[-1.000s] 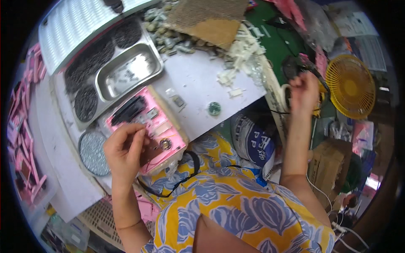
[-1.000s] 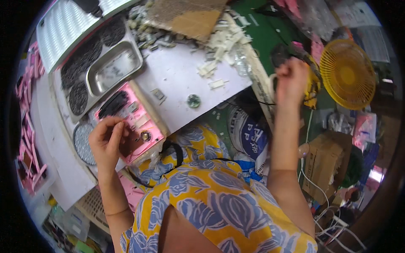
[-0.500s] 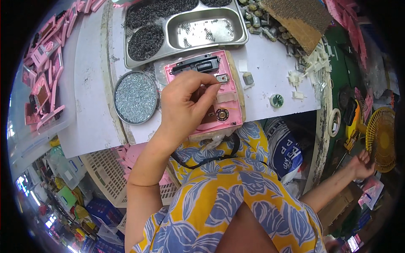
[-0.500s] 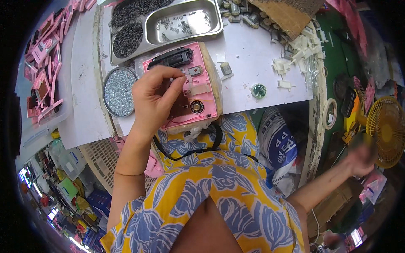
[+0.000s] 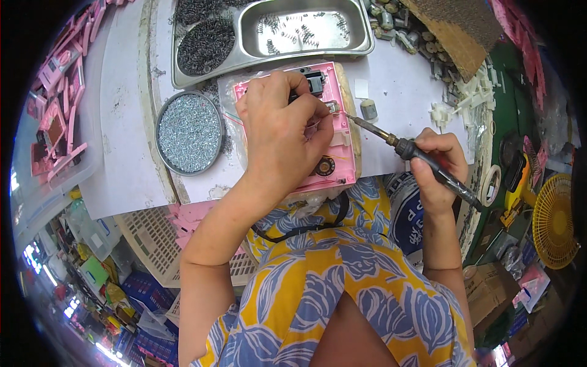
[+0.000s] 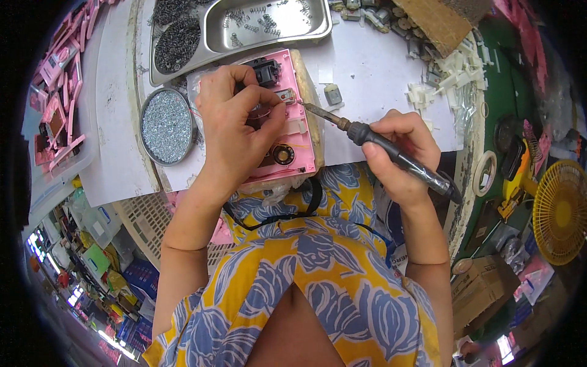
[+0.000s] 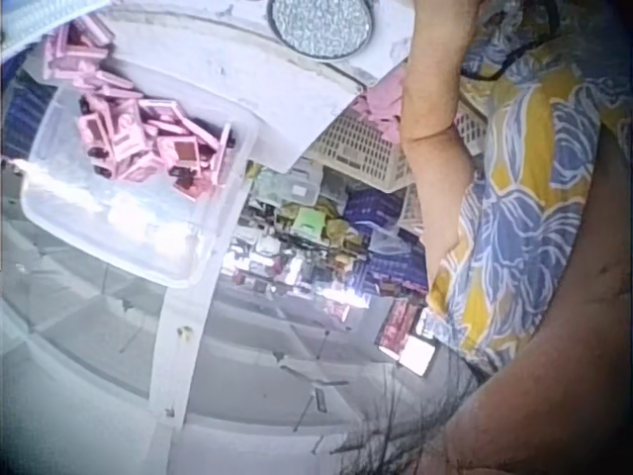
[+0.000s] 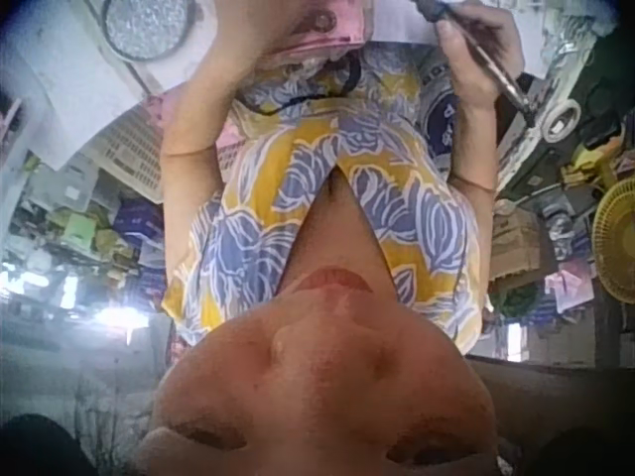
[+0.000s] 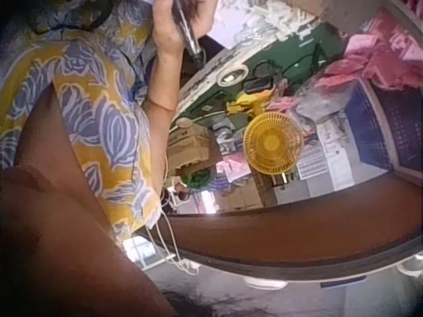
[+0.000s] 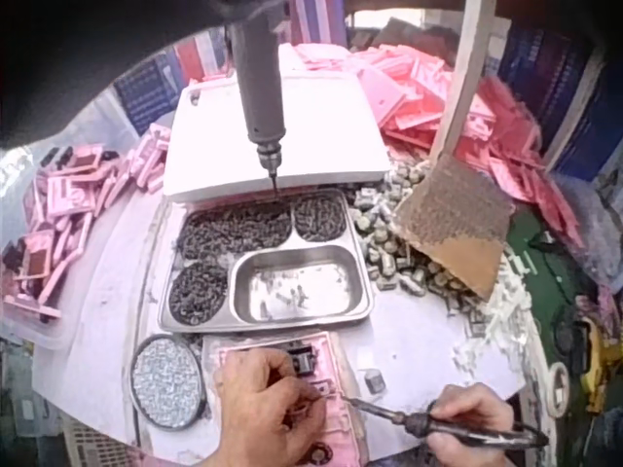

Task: Assembling internal electronic components and housing for a pink toy device using a soldering iron and electric screwdriver.

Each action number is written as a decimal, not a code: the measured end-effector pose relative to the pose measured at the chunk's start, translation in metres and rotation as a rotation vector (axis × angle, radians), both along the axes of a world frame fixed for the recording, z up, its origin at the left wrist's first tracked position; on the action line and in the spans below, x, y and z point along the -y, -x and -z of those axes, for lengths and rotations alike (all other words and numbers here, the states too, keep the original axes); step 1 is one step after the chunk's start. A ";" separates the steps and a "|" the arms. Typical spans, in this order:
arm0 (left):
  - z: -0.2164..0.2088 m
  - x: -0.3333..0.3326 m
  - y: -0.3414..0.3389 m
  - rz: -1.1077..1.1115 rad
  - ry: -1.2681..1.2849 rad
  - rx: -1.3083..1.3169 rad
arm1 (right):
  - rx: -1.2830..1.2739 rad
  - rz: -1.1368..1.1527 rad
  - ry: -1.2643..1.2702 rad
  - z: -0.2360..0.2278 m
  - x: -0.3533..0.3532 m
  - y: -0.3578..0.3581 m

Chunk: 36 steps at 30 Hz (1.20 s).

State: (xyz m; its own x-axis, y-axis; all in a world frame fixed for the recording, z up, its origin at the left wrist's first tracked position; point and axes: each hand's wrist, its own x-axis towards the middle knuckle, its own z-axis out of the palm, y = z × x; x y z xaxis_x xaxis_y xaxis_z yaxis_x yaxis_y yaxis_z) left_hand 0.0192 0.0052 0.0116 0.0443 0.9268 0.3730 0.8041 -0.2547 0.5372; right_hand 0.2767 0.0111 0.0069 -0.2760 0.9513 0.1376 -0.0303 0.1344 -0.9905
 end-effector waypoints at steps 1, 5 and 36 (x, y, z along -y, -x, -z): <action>0.000 0.000 0.000 -0.001 0.001 -0.002 | 0.008 -0.013 -0.002 0.001 0.000 0.001; 0.000 0.000 0.001 -0.004 -0.005 -0.004 | 0.018 -0.016 -0.036 0.006 0.001 0.004; 0.004 0.000 0.000 -0.016 -0.044 -0.051 | 0.072 -0.045 -0.375 0.017 -0.006 -0.003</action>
State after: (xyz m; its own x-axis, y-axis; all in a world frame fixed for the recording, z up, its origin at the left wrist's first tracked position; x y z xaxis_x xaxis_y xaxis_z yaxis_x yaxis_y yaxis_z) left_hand 0.0195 0.0056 0.0080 0.0494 0.9104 0.4107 0.8342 -0.2637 0.4843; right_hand 0.2794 0.0172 -0.0103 -0.3379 0.8251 0.4528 0.0231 0.4882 -0.8724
